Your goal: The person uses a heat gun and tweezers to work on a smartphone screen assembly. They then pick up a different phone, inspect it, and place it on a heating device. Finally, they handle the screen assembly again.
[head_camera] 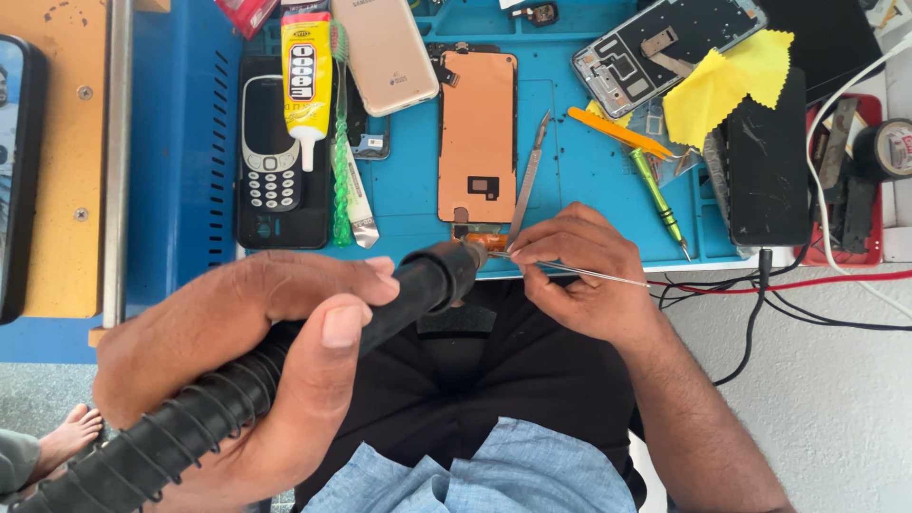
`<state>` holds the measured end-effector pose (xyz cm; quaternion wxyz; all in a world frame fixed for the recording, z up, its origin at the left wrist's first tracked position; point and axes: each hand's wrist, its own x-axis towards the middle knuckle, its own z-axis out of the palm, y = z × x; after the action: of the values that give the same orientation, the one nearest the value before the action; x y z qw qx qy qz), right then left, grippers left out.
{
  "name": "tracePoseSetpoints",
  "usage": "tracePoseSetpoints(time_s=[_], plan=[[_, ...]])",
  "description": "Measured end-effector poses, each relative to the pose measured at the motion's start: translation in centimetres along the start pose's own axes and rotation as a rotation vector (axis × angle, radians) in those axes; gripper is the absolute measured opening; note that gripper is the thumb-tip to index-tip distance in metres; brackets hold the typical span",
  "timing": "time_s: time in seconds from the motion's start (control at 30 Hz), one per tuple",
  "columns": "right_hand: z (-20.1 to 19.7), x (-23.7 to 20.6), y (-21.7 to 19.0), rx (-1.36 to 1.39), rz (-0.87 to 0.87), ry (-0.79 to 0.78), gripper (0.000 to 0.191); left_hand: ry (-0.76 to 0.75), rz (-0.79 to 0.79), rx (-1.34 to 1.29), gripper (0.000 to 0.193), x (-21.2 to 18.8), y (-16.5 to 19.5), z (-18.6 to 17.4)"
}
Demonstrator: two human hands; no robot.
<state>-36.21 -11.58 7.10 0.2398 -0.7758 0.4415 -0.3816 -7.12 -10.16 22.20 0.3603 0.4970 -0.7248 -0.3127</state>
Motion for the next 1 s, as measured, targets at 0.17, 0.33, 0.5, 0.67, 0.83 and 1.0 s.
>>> tracePoseSetpoints(time_s=[0.17,0.33,0.5,0.67,0.83,1.0], plan=[[-0.07,0.04,-0.10,-0.007,0.000,0.002,0.019,0.036,0.003,-0.060,0.014,0.08,0.36,0.44],[-0.17,0.06,-0.16,0.010,-0.023,0.004,0.020,0.017,0.032,-0.031,0.014,0.13,0.23,0.11],[-0.07,0.06,-0.12,-0.016,-0.001,0.000,0.019,-0.016,-0.001,-0.018,0.013,-0.18,0.09,-0.22],[-0.05,-0.05,-0.04,0.006,0.008,0.004,0.020,0.014,0.009,-0.050,0.014,-0.22,0.32,0.25],[-0.05,-0.06,-0.01,-0.006,-0.002,0.005,0.020,0.029,-0.042,-0.037,0.014,-0.06,0.15,0.40],[-0.04,-0.03,-0.04,-0.018,-0.001,0.003,0.019,0.025,-0.036,-0.016,0.014,-0.07,-0.12,0.32]])
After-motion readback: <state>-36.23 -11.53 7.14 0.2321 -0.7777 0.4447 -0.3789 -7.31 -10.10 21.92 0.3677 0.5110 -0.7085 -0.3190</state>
